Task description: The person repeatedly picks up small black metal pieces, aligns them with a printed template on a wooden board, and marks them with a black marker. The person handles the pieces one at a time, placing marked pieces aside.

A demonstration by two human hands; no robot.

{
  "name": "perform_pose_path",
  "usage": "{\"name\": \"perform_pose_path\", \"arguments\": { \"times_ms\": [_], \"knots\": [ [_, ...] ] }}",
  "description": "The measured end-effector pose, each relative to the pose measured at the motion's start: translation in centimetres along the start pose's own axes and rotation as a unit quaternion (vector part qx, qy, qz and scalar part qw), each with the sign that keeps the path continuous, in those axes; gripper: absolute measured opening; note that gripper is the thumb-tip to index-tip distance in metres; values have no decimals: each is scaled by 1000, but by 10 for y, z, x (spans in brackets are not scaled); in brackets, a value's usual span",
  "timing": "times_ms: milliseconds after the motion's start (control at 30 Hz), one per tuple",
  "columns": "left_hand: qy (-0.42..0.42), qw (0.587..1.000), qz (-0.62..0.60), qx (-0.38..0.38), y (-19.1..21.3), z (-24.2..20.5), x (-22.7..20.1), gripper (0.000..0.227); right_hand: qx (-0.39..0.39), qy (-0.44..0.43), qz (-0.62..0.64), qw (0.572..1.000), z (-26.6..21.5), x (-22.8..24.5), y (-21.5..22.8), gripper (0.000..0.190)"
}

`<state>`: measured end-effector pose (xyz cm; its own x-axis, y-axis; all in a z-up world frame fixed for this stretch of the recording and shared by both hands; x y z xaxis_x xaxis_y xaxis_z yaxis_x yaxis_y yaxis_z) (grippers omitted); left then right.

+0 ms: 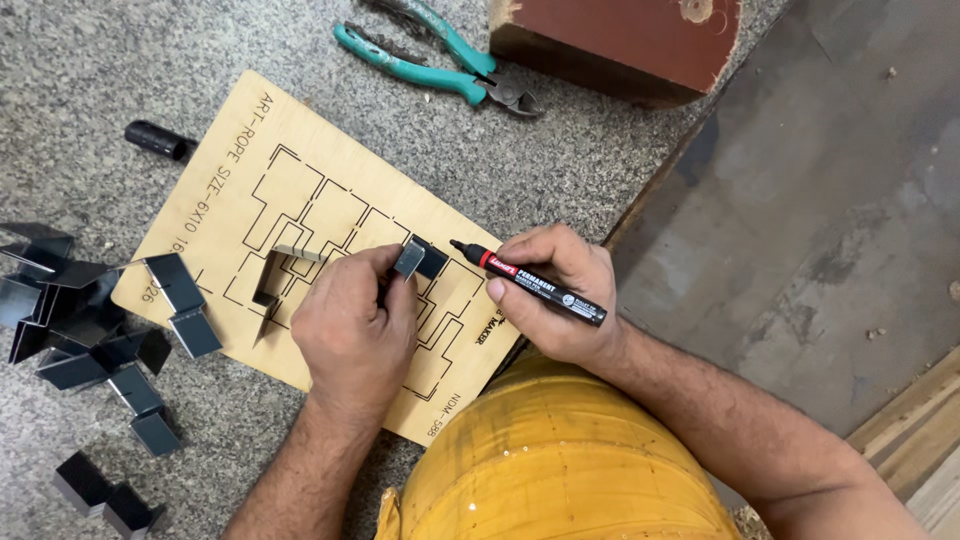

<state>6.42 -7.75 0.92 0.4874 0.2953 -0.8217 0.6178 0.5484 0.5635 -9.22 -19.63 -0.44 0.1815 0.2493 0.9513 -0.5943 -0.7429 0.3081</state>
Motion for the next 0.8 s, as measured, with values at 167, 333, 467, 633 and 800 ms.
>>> {"name": "perform_pose_path", "arguments": {
  "times_ms": [167, 333, 467, 633, 800],
  "knots": [
    [-13, 1000, -1, -2, 1, 0, -3, 18, 0, -32, 12, 999, -2, -4, -1, 22],
    [-17, 1000, 0, -1, 0, 0, -2, 18, -9, -48, 42, 998, -5, -9, -3, 22],
    [-17, 1000, -1, 2, 0, 0, -1, 19, -10, -44, 39, 998, -4, -9, -3, 22],
    [-17, 1000, 1, 5, -1, 0, -1, 19, -3, -26, -5, 1000, -2, -2, -3, 24],
    [-6, 1000, -4, 12, -2, 1, 1, 19, 20, 17, -80, 996, 4, 15, -9, 26]
  ]
}}
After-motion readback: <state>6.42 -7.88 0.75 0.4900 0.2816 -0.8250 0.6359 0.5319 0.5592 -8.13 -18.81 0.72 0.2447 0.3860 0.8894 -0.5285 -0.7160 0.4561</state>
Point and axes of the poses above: each hand's wrist, its own z-axis towards the middle knuckle, its own y-axis out of the back of the hand, x = y × z, the point moved 10 cm from there along z, towards the middle knuckle, and after that the axes turned 6 degrees about -z, right-handed, at the moved point
